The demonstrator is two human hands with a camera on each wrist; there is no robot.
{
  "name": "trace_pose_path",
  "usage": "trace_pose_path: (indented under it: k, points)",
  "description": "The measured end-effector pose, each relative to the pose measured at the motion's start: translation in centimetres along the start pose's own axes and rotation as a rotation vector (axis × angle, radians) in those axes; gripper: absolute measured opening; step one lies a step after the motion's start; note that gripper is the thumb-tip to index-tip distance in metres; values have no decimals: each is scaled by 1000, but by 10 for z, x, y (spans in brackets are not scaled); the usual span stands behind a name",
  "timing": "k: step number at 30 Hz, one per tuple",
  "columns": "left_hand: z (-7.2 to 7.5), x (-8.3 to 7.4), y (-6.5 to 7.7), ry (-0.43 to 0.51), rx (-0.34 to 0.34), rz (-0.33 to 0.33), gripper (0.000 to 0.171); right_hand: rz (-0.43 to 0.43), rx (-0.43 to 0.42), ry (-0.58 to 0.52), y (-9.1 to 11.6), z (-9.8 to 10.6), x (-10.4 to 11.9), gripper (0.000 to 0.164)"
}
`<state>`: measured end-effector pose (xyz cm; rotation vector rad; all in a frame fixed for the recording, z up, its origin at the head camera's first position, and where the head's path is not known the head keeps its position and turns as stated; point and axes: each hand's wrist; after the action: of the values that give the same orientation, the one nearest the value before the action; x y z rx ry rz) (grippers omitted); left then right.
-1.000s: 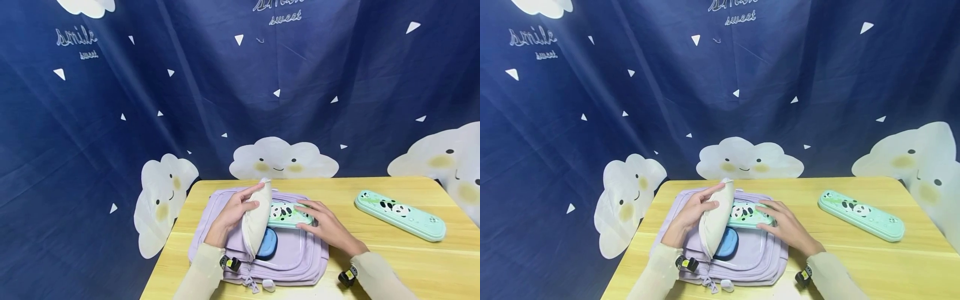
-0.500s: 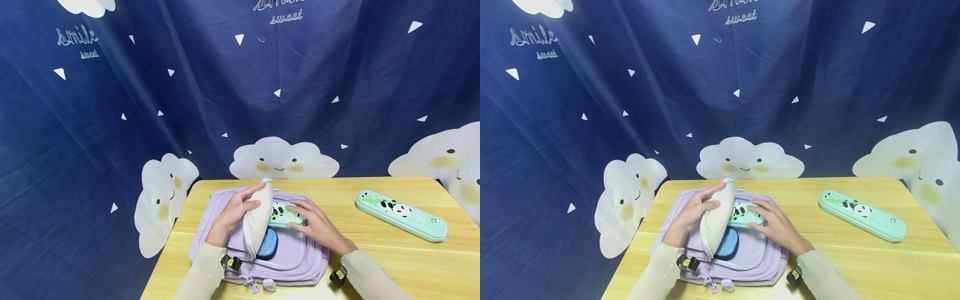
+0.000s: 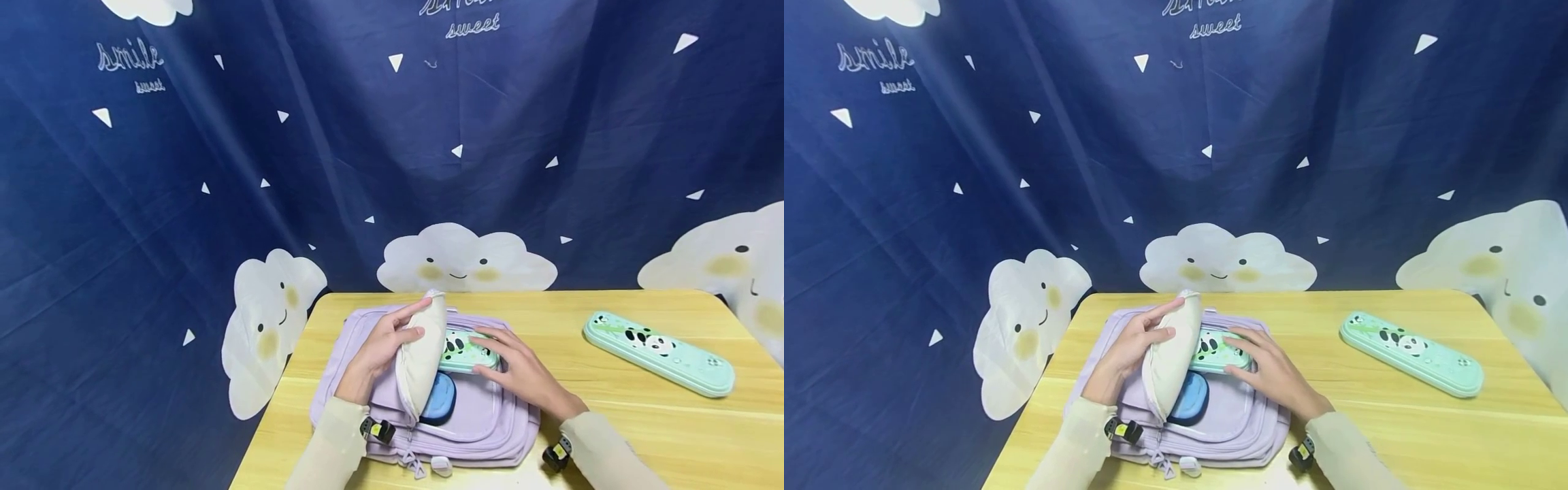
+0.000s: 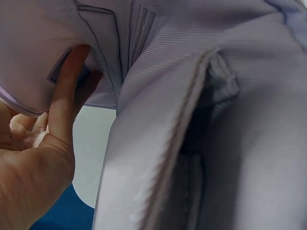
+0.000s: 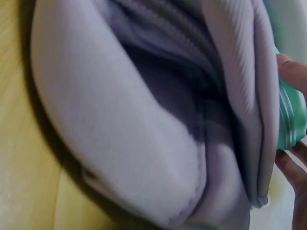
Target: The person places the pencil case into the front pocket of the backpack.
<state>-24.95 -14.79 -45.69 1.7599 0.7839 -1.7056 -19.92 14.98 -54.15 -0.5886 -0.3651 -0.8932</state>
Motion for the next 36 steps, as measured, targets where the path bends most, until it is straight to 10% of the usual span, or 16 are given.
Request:
trace_pose_path:
  k: [36]
  points:
    - [-5, -1, -3, -11, 31, -17, 62, 28, -77, -23, 18, 6, -10, 48]
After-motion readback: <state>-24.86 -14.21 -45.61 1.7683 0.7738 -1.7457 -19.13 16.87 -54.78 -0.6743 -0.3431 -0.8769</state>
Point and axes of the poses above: each hand's wrist, its own y-axis away from the middle knuckle, its own z-axis out of the back of the hand, x = y × z, and after that the axes turned 13 degrees about x, right-handed
